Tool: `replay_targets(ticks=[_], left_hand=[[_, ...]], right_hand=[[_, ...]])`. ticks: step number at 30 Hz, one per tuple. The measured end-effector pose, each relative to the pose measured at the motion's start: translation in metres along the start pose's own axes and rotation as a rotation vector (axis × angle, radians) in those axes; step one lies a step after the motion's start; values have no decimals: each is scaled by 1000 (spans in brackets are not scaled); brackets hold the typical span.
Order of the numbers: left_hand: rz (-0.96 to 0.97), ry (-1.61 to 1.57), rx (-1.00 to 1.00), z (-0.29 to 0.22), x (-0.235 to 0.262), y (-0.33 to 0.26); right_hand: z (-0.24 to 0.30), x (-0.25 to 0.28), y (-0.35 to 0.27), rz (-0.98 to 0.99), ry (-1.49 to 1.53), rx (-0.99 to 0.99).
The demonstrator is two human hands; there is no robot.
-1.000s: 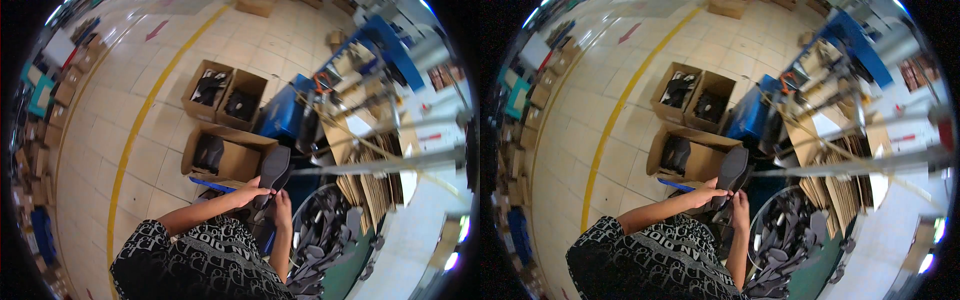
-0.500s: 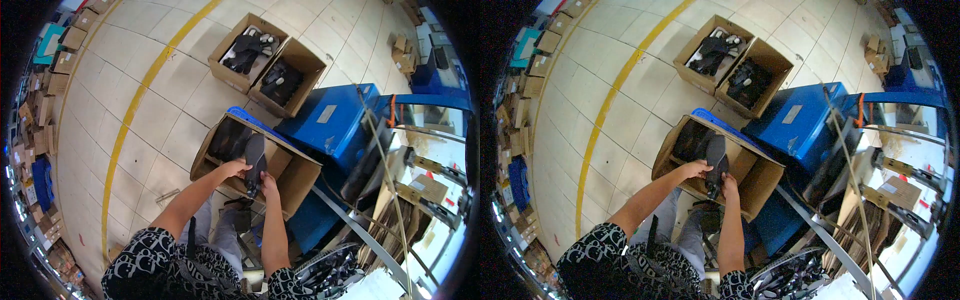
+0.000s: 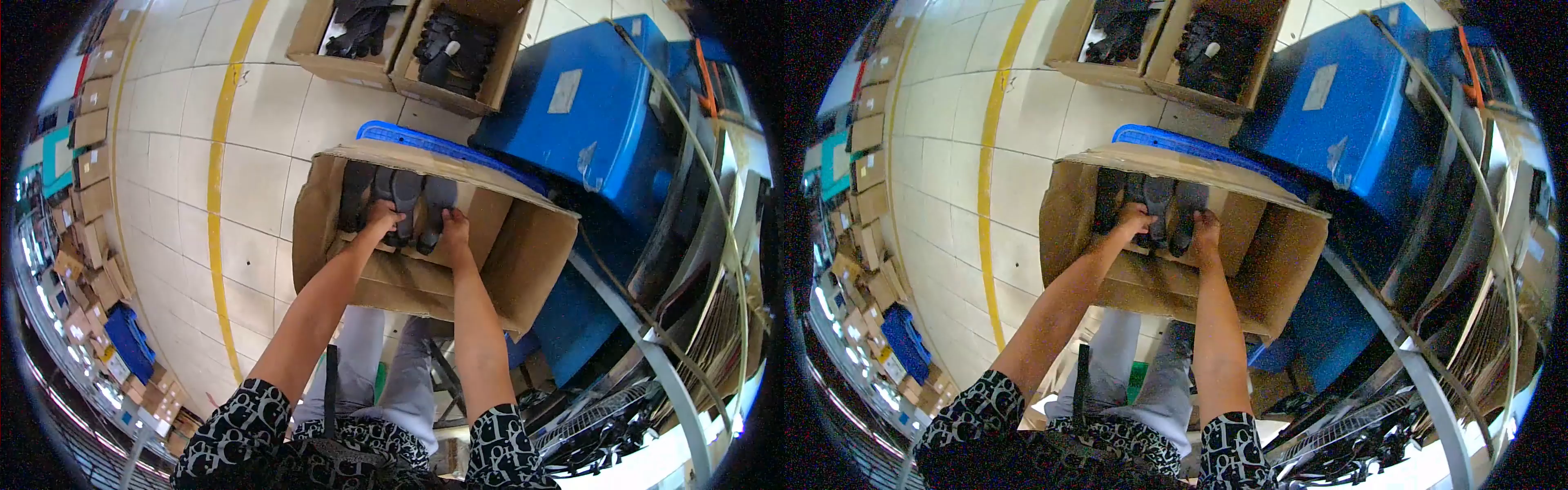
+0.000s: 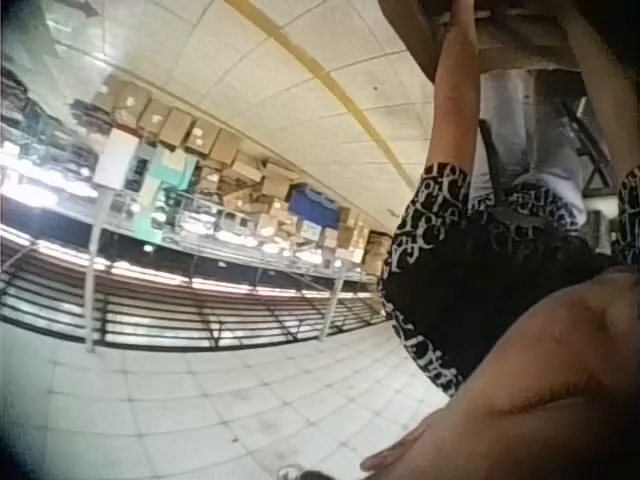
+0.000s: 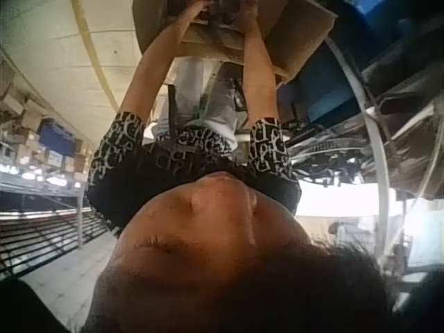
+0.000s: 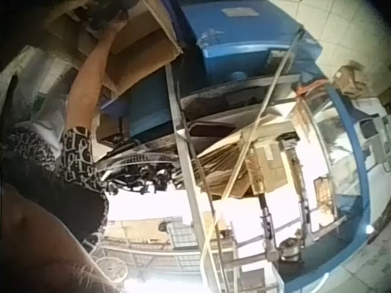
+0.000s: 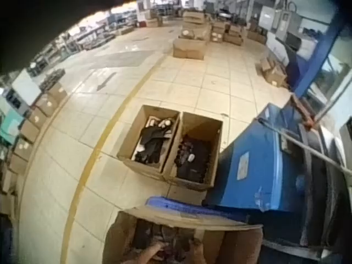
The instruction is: Sort and organize shoe insoles into boxes.
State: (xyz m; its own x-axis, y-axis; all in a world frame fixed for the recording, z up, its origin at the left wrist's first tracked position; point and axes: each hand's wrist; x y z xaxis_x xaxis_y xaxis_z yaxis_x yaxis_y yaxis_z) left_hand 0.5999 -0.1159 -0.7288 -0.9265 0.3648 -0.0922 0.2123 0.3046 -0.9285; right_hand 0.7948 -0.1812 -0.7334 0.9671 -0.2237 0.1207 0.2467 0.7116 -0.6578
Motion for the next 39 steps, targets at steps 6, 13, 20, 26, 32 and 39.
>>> replay_targets(ticks=[6, 13, 20, 26, 32, 39], left_hand=[[56, 392, 6, 9, 25, 2], [-164, 1057, -238, -36, 5, -60], [46, 799, -771, -60, 34, -248], [452, 782, -891, -67, -155, -400], [777, 872, -1294, -62, -372, -553], [17, 1304, -1712, -104, -545, -516]], right_hand=[[-11, -40, -3, -64, 2, -71], [98, -14, -45, 241, -1245, -204], [255, 13, -330, 376, -314, 723], [271, 182, -568, -70, -293, 545], [157, 350, -663, -1399, -1010, -30], [58, 399, -648, -1291, -206, 50]])
Point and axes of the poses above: each hand's wrist, its own y-axis towards the middle knuckle, its own x-axis out of the back of the hand, z = x × y, and after that the axes turned 9 degrees about z, right-handed
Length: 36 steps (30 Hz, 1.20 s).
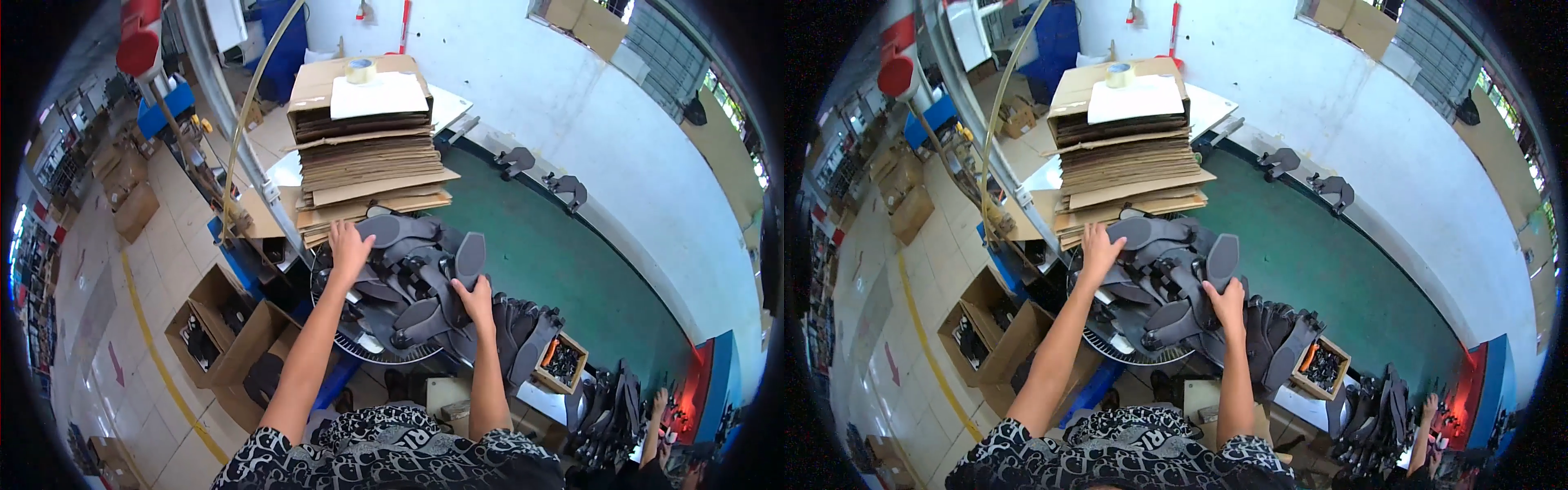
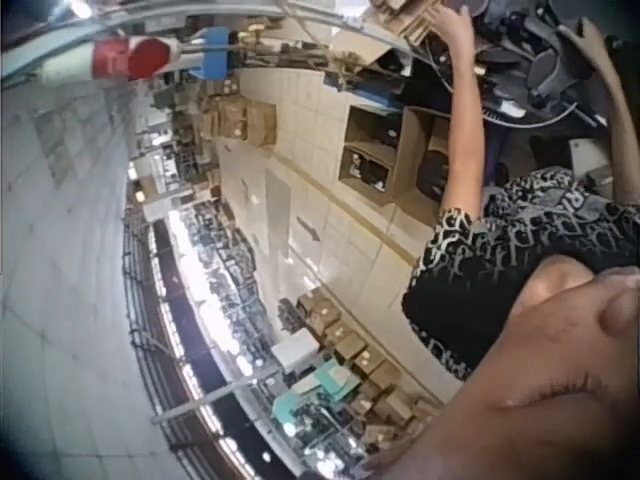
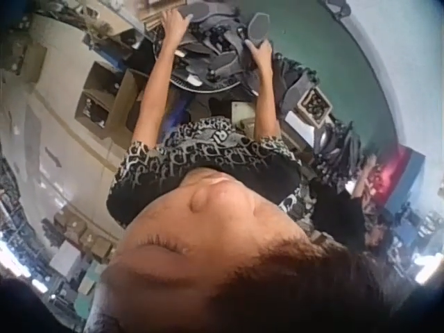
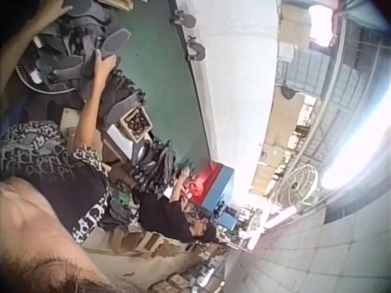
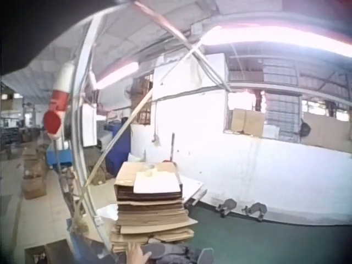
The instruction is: Sort and organize shoe insoles into boxes.
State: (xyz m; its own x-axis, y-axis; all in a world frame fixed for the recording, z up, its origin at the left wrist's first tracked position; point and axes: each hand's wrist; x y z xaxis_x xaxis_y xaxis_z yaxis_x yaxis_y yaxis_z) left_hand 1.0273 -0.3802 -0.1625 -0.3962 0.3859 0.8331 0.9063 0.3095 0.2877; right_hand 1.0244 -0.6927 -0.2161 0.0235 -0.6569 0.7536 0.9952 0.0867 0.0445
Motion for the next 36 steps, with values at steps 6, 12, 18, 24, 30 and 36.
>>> replay_targets(ticks=[6, 12, 18, 24, 30, 36], left_hand=[[89, -1103, -2, -24, -7, 13], [179, -1436, 100, -87, 71, 11], [234, -1829, 342, -37, 98, -40], [-73, -1624, 593, 52, 126, -201], [-182, -747, 847, 164, 81, -340], [-484, -1483, 1093, 290, 62, -370]], right_hand=[[-29, 42, -10, -37, 626, 30], [108, 94, -21, 46, 327, 723], [185, 42, -7, 180, 423, 639], [254, -104, -94, 748, 703, 395], [258, -256, -192, 874, 246, 525], [203, -406, -179, 997, 342, 215]])
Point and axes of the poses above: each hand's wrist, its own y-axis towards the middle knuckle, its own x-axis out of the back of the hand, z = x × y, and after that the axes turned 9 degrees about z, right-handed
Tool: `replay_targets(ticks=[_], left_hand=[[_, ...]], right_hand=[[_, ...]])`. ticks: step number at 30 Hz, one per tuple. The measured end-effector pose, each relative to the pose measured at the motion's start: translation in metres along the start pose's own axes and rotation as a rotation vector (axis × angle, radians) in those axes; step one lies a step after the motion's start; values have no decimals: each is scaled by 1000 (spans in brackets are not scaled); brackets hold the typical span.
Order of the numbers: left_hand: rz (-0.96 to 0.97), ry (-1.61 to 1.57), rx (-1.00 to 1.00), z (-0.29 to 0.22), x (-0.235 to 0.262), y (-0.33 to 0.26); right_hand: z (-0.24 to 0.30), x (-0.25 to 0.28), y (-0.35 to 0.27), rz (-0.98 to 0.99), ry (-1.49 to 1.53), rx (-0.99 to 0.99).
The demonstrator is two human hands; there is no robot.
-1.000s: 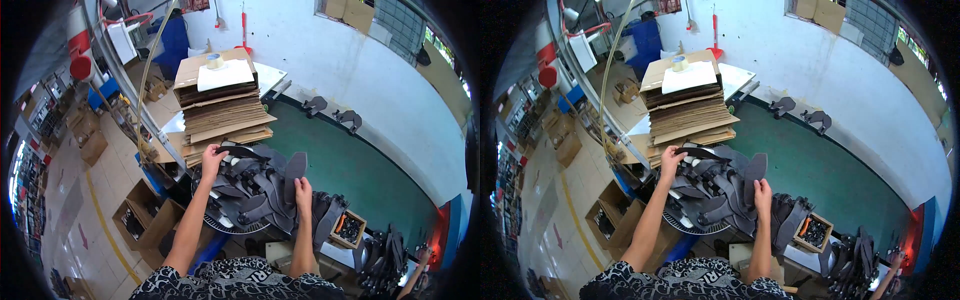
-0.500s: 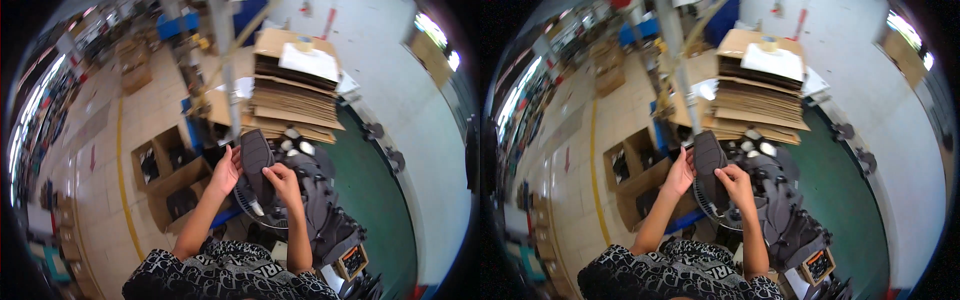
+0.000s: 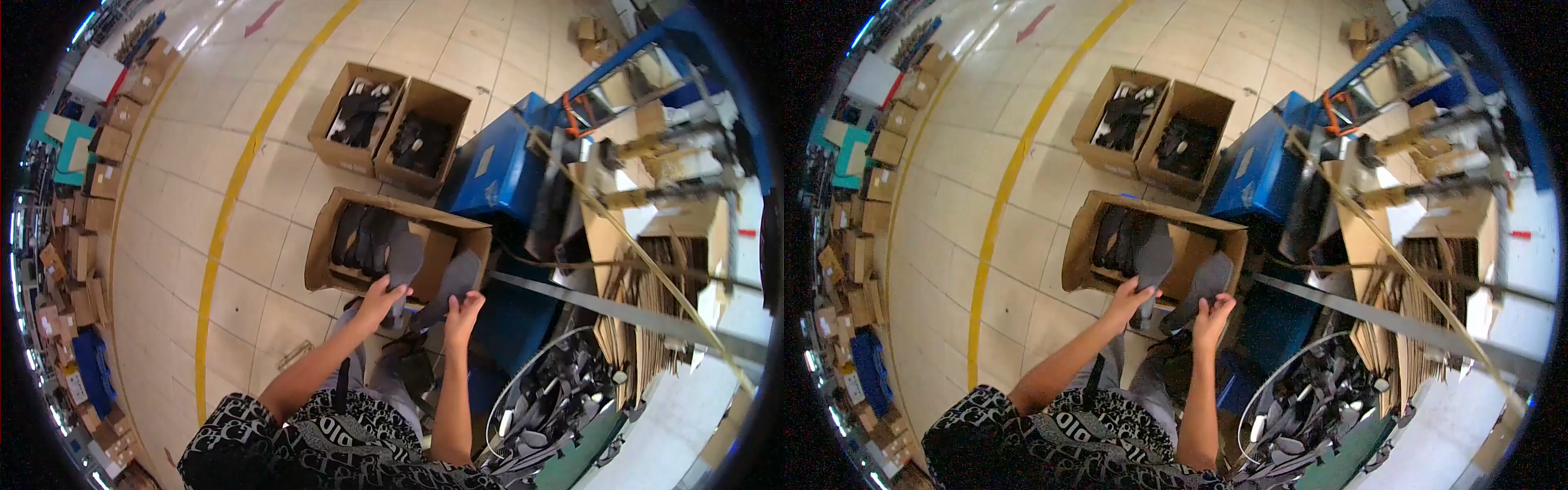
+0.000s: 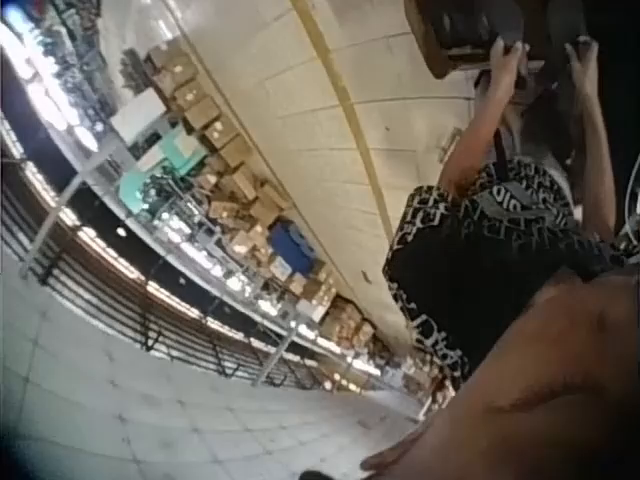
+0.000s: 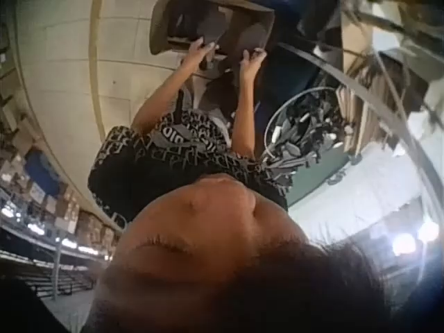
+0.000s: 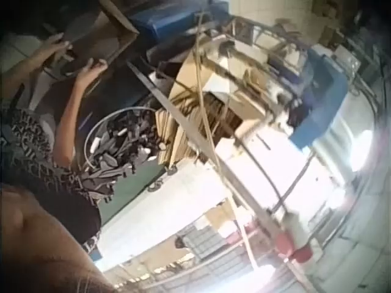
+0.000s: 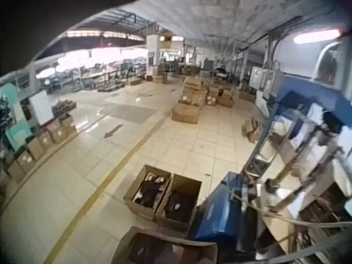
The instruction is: Sort and organize shoe insoles into boxes.
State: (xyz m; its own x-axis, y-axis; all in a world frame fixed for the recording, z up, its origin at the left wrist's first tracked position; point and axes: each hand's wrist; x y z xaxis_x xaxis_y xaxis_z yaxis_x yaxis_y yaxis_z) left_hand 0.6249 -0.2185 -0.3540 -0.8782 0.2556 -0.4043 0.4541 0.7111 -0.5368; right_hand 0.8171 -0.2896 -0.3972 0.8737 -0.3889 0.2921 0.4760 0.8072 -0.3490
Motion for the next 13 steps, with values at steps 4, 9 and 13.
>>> replay_targets(ticks=[4, 9, 13], left_hand=[[97, 361, 174, 67, 57, 112], [-299, 70, 639, 165, 104, 213], [122, 130, 712, 210, 133, 265]], right_hand=[[-43, -56, 80, 125, 231, -433], [-206, -114, 155, 117, 311, -712], [-291, -115, 187, -31, 377, -499]])
Point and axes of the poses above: each hand's wrist, its own y-axis towards the middle knuckle, its own x-axis out of the back of the hand, z = x × y, and after that the axes turned 9 degrees about z, right-handed
